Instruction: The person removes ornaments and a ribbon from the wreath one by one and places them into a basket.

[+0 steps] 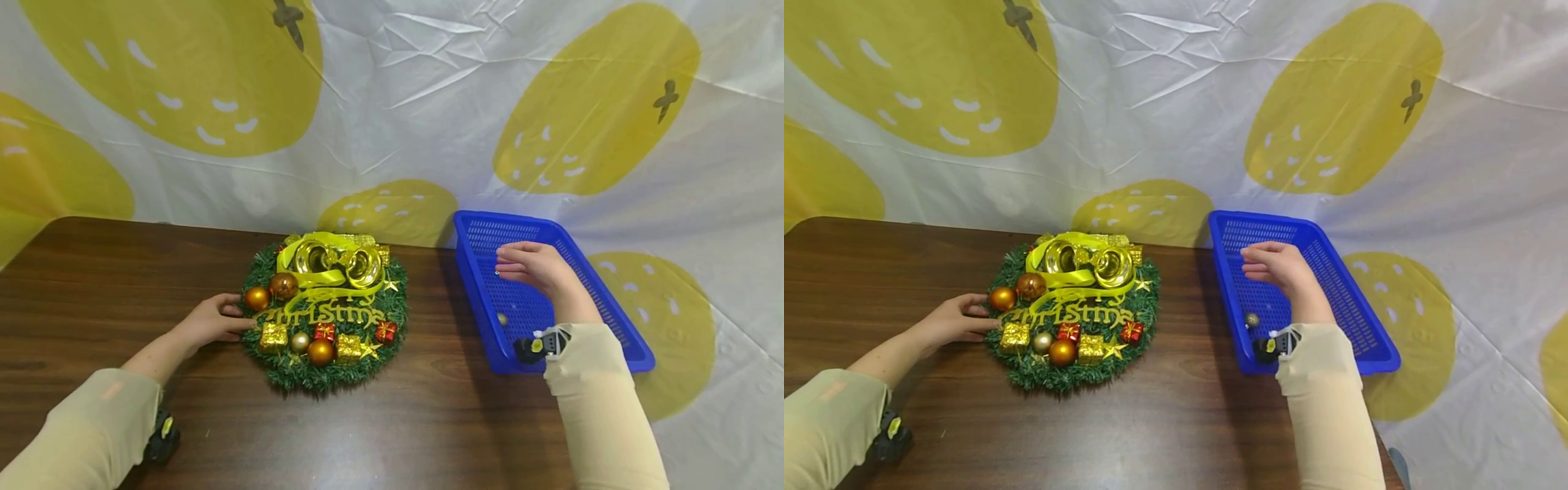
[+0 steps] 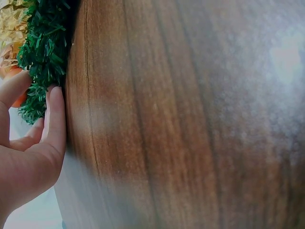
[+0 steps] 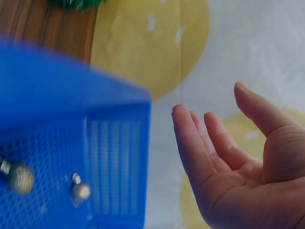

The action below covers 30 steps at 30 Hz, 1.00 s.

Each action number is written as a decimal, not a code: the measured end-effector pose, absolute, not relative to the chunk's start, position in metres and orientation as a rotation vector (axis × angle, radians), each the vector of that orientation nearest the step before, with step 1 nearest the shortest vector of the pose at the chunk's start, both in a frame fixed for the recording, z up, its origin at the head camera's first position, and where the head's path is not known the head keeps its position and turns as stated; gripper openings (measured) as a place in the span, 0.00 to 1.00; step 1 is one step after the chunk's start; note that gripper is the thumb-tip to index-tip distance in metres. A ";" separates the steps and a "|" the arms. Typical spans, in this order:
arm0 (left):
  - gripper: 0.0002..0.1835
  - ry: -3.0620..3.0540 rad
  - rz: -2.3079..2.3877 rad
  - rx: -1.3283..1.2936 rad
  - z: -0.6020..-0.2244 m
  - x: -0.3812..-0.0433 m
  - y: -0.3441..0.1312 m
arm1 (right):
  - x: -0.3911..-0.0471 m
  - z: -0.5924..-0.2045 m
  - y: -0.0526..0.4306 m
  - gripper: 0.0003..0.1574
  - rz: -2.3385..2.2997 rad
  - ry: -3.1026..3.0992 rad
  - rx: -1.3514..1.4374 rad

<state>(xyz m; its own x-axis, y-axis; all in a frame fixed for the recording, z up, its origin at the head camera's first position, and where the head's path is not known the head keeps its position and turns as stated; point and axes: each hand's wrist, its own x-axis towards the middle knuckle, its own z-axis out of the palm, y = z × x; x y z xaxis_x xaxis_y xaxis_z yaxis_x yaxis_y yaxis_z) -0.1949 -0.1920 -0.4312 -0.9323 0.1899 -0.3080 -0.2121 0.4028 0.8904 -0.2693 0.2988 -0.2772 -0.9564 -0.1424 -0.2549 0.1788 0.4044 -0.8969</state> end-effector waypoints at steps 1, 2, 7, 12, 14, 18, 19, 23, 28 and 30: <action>0.44 2.303 1.541 -0.021 -0.431 -0.195 -0.192 | -0.268 -0.276 0.293 0.39 -1.562 2.384 0.011; 0.44 2.302 1.541 -0.022 -0.431 -0.195 -0.192 | -0.267 -0.275 0.288 0.38 -1.572 2.384 -0.006; 0.44 2.304 1.538 -0.023 -0.432 -0.194 -0.192 | -0.262 -0.273 0.263 0.36 -1.580 2.420 -0.075; 0.44 2.305 1.541 -0.016 -0.432 -0.194 -0.192 | -0.257 -0.277 0.241 0.33 -1.623 2.420 -0.111; 0.44 2.305 1.542 -0.016 -0.431 -0.194 -0.192 | -0.255 -0.279 0.233 0.32 -1.634 2.414 -0.123; 0.44 2.302 1.547 -0.018 -0.430 -0.195 -0.191 | -0.250 -0.284 0.218 0.32 -1.642 2.413 -0.155; 0.44 2.299 1.549 -0.020 -0.430 -0.195 -0.191 | -0.249 -0.285 0.215 0.31 -1.641 2.418 -0.168; 0.44 2.298 1.554 -0.021 -0.430 -0.195 -0.191 | -0.243 -0.291 0.199 0.28 -1.682 2.411 -0.236; 0.44 2.305 1.548 -0.016 -0.431 -0.195 -0.192 | -0.232 -0.302 0.179 0.26 -1.658 2.443 -0.326; 0.44 2.307 1.547 -0.016 -0.431 -0.194 -0.192 | -0.227 -0.307 0.172 0.26 -1.617 2.465 -0.356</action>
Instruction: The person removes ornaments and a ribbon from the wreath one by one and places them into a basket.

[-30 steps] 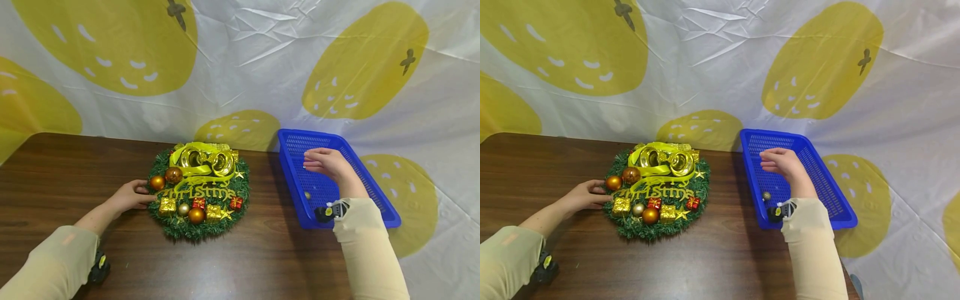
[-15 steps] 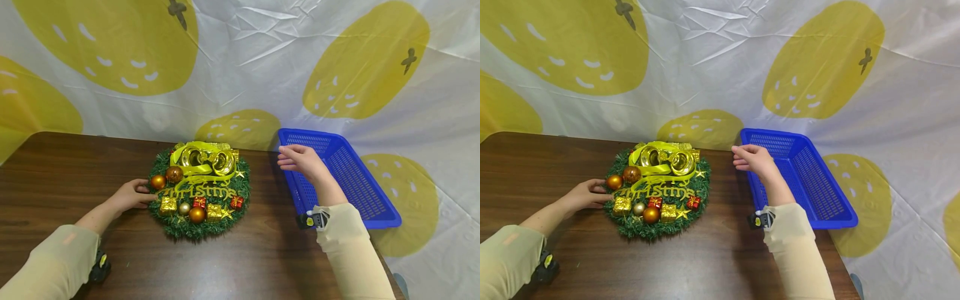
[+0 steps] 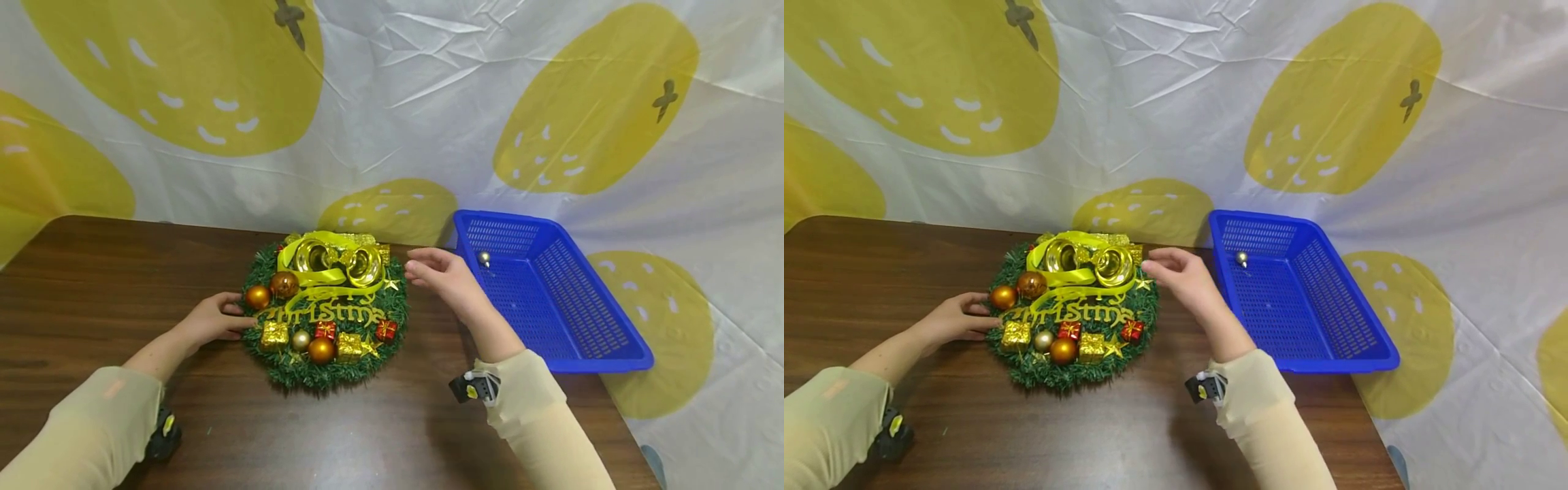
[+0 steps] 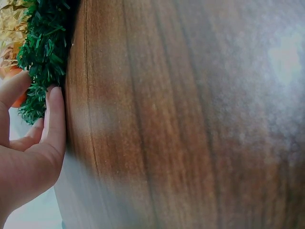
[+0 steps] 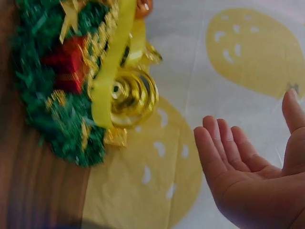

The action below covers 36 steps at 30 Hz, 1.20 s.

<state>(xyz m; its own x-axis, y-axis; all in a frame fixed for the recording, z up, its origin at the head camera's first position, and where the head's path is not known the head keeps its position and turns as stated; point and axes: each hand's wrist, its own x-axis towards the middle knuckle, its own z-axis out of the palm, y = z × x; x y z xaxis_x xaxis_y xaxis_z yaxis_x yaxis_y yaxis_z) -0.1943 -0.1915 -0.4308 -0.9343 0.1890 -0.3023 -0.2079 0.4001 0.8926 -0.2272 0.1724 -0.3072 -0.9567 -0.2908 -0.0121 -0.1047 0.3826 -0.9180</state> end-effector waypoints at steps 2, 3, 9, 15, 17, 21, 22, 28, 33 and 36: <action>0.44 2.309 1.543 -0.016 -0.431 -0.194 -0.192 | -0.223 -0.312 0.166 0.26 -1.582 2.477 -0.374; 0.44 2.310 1.541 -0.016 -0.431 -0.194 -0.192 | -0.221 -0.315 0.163 0.26 -1.563 2.482 -0.387; 0.44 2.309 1.533 -0.009 -0.431 -0.194 -0.192 | -0.213 -0.330 0.149 0.26 -1.516 2.465 -0.500; 0.45 2.303 1.548 -0.013 -0.433 -0.195 -0.192 | -0.205 -0.343 0.134 0.28 -1.552 2.416 -0.593; 0.44 2.303 1.549 -0.019 -0.432 -0.195 -0.192 | -0.202 -0.347 0.130 0.29 -1.560 2.399 -0.603; 0.44 2.304 1.543 -0.017 -0.431 -0.195 -0.192 | -0.197 -0.354 0.123 0.32 -1.572 2.363 -0.648; 0.44 2.305 1.543 -0.017 -0.431 -0.194 -0.192 | -0.196 -0.356 0.121 0.32 -1.565 2.359 -0.661; 0.44 2.306 1.539 -0.020 -0.431 -0.194 -0.192 | -0.190 -0.364 0.113 0.37 -1.463 2.351 -0.731; 0.44 2.299 1.545 -0.016 -0.431 -0.194 -0.192 | -0.188 -0.371 0.106 0.38 -1.400 2.370 -0.756; 0.44 2.299 1.548 -0.010 -0.431 -0.194 -0.192 | -0.187 -0.376 0.102 0.38 -1.363 2.394 -0.776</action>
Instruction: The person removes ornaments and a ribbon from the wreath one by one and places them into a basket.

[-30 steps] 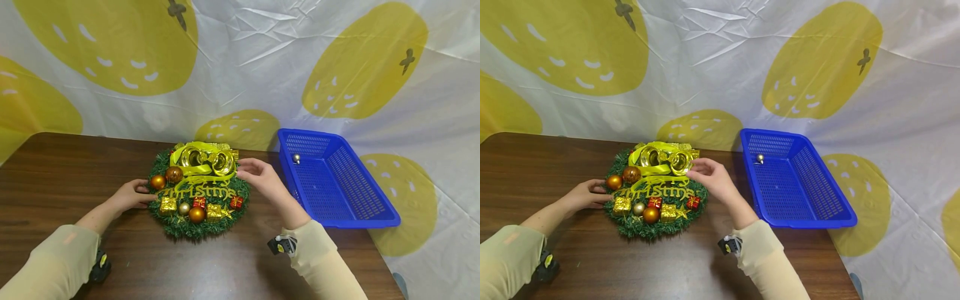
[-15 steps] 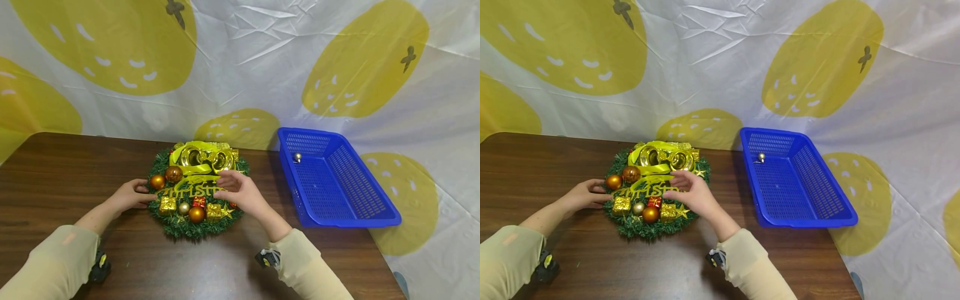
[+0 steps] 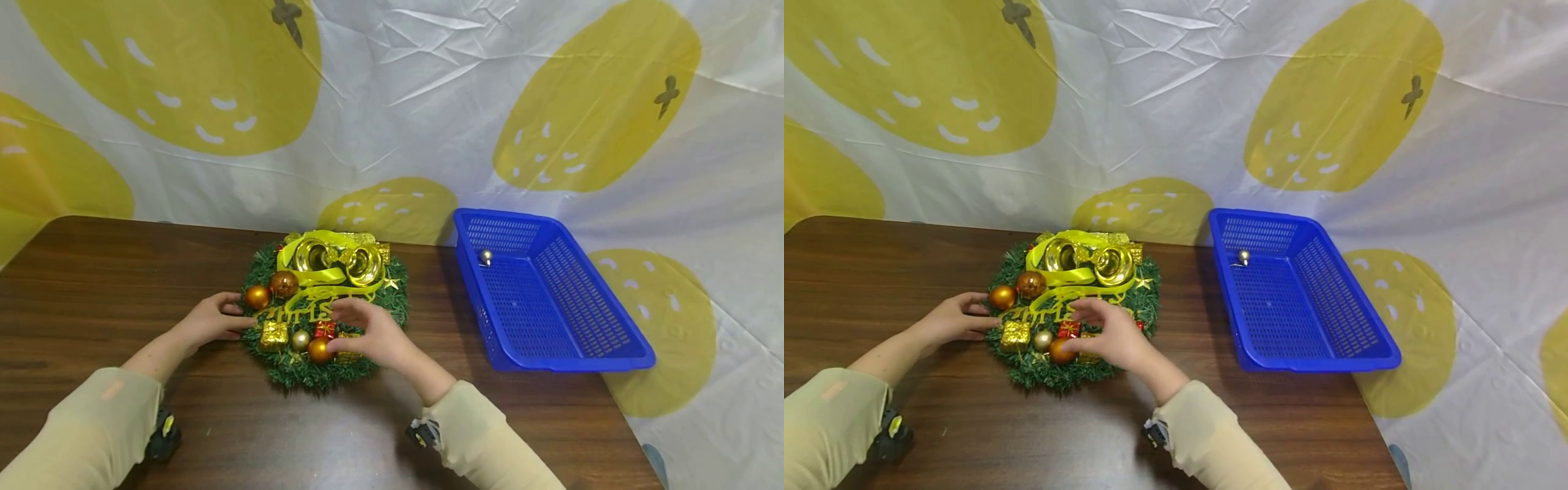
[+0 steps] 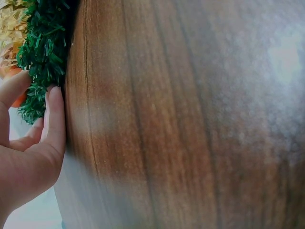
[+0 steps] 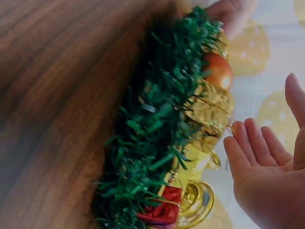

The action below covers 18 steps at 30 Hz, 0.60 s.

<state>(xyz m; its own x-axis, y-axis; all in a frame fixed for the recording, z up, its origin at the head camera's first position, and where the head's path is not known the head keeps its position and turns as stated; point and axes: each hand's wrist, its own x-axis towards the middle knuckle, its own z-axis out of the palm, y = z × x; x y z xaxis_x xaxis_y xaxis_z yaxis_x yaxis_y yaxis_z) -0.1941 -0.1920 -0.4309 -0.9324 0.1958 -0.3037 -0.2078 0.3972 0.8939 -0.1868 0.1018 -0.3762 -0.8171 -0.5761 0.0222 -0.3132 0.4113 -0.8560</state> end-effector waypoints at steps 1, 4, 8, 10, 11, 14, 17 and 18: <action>0.44 2.300 1.549 -0.010 -0.431 -0.194 -0.192 | -0.186 -0.377 0.101 0.38 -1.348 2.403 -0.779; 0.43 2.301 1.552 -0.011 -0.430 -0.193 -0.192 | -0.185 -0.382 0.097 0.39 -1.307 2.426 -0.797; 0.43 2.300 1.554 -0.018 -0.431 -0.193 -0.191 | -0.183 -0.386 0.095 0.40 -1.255 2.460 -0.820; 0.44 2.298 1.556 -0.021 -0.431 -0.194 -0.191 | -0.183 -0.387 0.094 0.40 -1.204 2.502 -0.847; 0.44 2.298 1.556 -0.023 -0.431 -0.194 -0.191 | -0.183 -0.388 0.093 0.40 -1.174 2.526 -0.872; 0.44 2.294 1.559 -0.025 -0.430 -0.194 -0.191 | -0.183 -0.390 0.092 0.39 -1.053 2.601 -0.958; 0.43 2.295 1.556 -0.022 -0.431 -0.194 -0.192 | -0.182 -0.391 0.090 0.39 -0.932 2.655 -1.046; 0.43 2.296 1.555 -0.020 -0.431 -0.194 -0.192 | -0.181 -0.392 0.090 0.39 -0.892 2.668 -1.067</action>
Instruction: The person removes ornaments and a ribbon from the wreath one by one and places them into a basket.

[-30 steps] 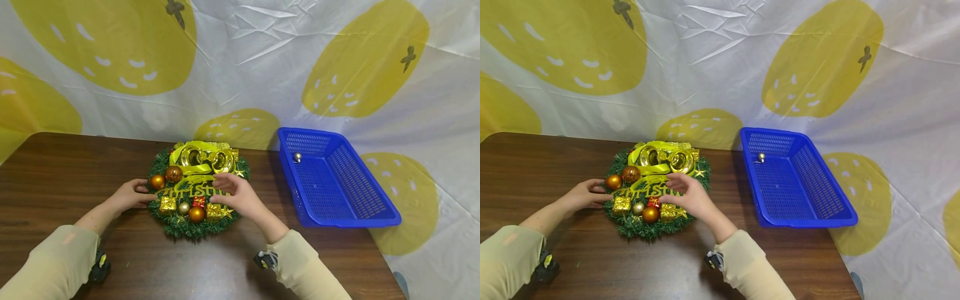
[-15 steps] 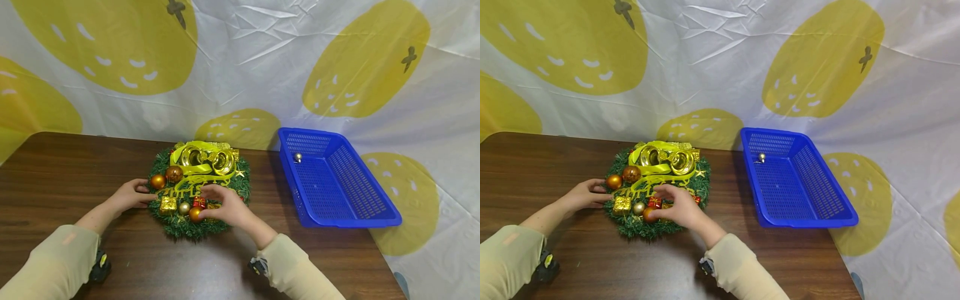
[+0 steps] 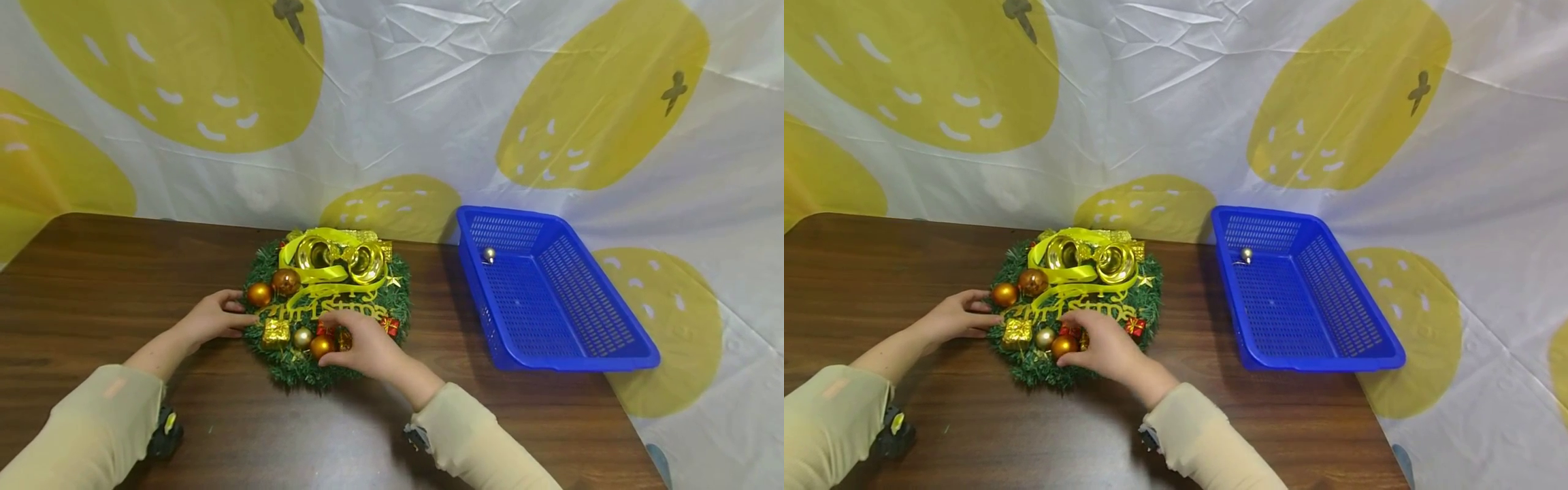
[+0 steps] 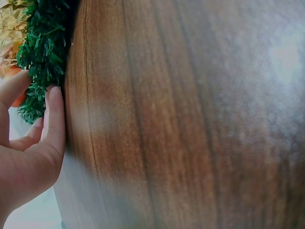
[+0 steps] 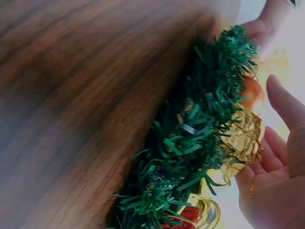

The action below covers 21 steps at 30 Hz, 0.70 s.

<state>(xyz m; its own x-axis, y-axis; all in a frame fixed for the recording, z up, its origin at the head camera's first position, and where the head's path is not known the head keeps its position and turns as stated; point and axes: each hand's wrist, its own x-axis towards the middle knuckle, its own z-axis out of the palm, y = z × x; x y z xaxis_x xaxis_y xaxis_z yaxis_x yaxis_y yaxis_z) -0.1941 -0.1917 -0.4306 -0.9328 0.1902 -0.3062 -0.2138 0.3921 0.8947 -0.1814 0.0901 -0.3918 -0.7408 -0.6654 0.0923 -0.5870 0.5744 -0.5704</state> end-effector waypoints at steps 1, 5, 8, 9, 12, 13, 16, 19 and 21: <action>0.43 2.297 1.553 -0.019 -0.431 -0.194 -0.192 | -0.181 -0.392 0.090 0.39 -0.853 2.683 -1.092; 0.44 2.297 1.554 -0.021 -0.431 -0.195 -0.193 | -0.180 -0.394 0.089 0.35 -0.696 2.741 -1.203; 0.44 2.294 1.556 -0.025 -0.431 -0.196 -0.193 | -0.180 -0.395 0.089 0.31 -0.617 2.767 -1.268; 0.44 2.293 1.556 -0.027 -0.432 -0.196 -0.193 | -0.179 -0.395 0.089 0.30 -0.600 2.772 -1.281; 0.44 2.296 1.555 -0.029 -0.432 -0.196 -0.193 | -0.178 -0.395 0.088 0.28 -0.573 2.781 -1.291; 0.44 2.295 1.555 -0.031 -0.432 -0.196 -0.193 | -0.178 -0.395 0.088 0.27 -0.564 2.785 -1.289; 0.44 2.295 1.556 -0.028 -0.432 -0.196 -0.192 | -0.178 -0.395 0.088 0.26 -0.556 2.796 -1.274; 0.44 2.292 1.557 -0.025 -0.432 -0.195 -0.192 | -0.178 -0.395 0.088 0.26 -0.605 2.782 -1.241; 0.44 2.292 1.558 -0.023 -0.432 -0.195 -0.192 | -0.178 -0.395 0.088 0.26 -0.665 2.760 -1.203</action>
<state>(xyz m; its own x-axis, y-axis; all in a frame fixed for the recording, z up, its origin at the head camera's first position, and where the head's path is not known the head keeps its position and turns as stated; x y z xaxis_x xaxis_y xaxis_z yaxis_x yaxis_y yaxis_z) -0.1951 -0.1921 -0.4318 -0.9322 0.1898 -0.3081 -0.2167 0.3891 0.8953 -0.1777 0.0884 -0.3947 -0.6939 -0.7107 0.1158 -0.6855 0.6027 -0.4085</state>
